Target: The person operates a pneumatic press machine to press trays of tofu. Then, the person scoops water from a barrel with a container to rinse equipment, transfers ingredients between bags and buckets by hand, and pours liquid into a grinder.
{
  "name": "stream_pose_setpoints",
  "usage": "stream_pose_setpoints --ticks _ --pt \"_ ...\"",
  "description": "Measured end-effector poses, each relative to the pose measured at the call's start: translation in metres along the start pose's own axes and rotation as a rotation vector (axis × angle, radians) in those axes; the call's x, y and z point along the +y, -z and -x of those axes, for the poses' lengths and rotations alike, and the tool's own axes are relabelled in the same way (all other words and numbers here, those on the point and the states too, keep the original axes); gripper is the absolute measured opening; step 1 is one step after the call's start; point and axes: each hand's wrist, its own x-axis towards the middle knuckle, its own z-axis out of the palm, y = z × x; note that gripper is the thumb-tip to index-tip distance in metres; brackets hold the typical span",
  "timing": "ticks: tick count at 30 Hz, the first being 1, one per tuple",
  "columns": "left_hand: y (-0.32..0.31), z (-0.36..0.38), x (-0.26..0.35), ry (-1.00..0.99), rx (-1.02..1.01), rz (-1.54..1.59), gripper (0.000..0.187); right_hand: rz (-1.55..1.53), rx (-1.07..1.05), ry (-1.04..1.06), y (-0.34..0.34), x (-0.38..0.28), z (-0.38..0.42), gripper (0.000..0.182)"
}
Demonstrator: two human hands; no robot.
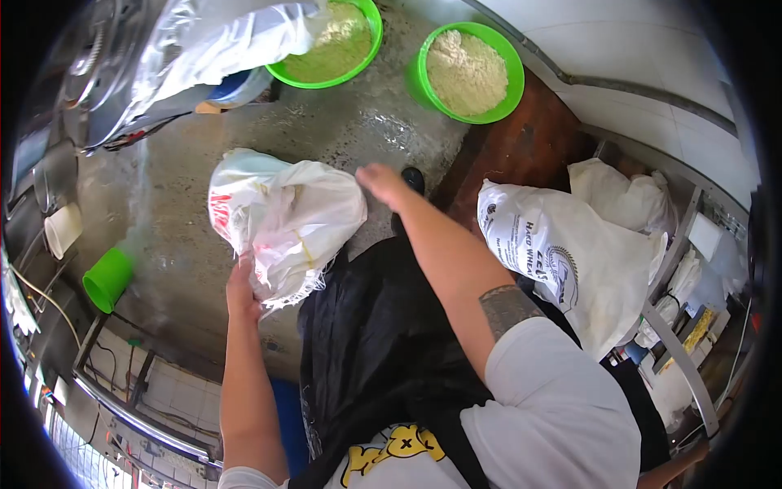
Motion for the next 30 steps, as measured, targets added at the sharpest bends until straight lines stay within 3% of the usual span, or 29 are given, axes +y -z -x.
stream_pose_setpoints --ticks 1,2,3,4,6,7,8,10,13,15,20,22,25,27,29,30 --pt "-0.015 0.003 -0.001 -0.059 0.033 -0.138 0.034 -0.057 0.178 -0.139 0.013 0.023 -0.033 0.081" --pt "-0.022 0.002 -0.004 -0.121 0.066 -0.277 0.033 -0.245 0.294 -0.238 0.052 0.001 -0.029 0.094" --pt "-0.010 -0.016 -0.013 -0.123 0.002 -0.329 0.033 -0.724 0.401 -0.294 0.081 0.006 -0.040 0.100" --pt "-0.001 -0.027 -0.013 -0.116 0.011 -0.326 0.033 -1.051 0.460 -0.198 0.115 0.018 -0.054 0.096" --pt "0.008 -0.050 -0.010 -0.025 -0.050 -0.524 0.032 -1.418 0.813 -0.280 0.166 0.012 -0.074 0.065" --pt "0.012 -0.062 -0.009 -0.038 -0.047 -0.405 0.032 -1.417 0.808 -0.279 0.183 0.020 -0.089 0.065" --pt "0.014 -0.075 -0.004 -0.038 -0.043 -0.403 0.032 -1.537 0.795 -0.197 0.197 0.032 -0.101 0.053" --pt "0.012 -0.094 0.006 -0.006 0.026 -0.063 0.031 -1.648 0.777 -0.125 0.202 0.042 -0.099 0.045" --pt "-0.022 -0.094 0.023 -0.111 0.103 0.001 0.032 -1.490 0.806 -0.171 0.202 0.027 -0.070 0.048" --pt "-0.068 -0.072 0.038 -0.133 0.028 0.099 0.035 -1.299 0.812 -0.111 0.201 0.026 -0.042 0.046" --pt "-0.089 -0.062 0.040 -0.165 -0.125 0.055 0.043 -0.913 0.759 -0.090 0.176 -0.018 0.043 0.037" --pt "-0.086 -0.051 0.034 -0.148 -0.118 0.062 0.046 -0.595 0.711 -0.186 0.157 -0.022 0.070 0.036" --pt "-0.093 -0.047 0.011 -0.090 -0.158 0.036 0.052 -0.401 0.590 0.029 0.108 -0.045 0.120 0.033" --pt "-0.101 -0.043 -0.002 -0.077 -0.244 -0.002 0.054 -0.012 0.500 0.076 0.083 -0.042 0.138 0.041" --pt "-0.126 -0.020 0.012 -0.069 -0.265 -0.046 0.066 0.019 0.363 0.207 0.048 -0.084 0.157 0.046" --pt "-0.133 -0.014 0.017 -0.058 -0.254 -0.092 0.071 0.249 0.337 0.183 0.031 -0.101 0.157 0.044"
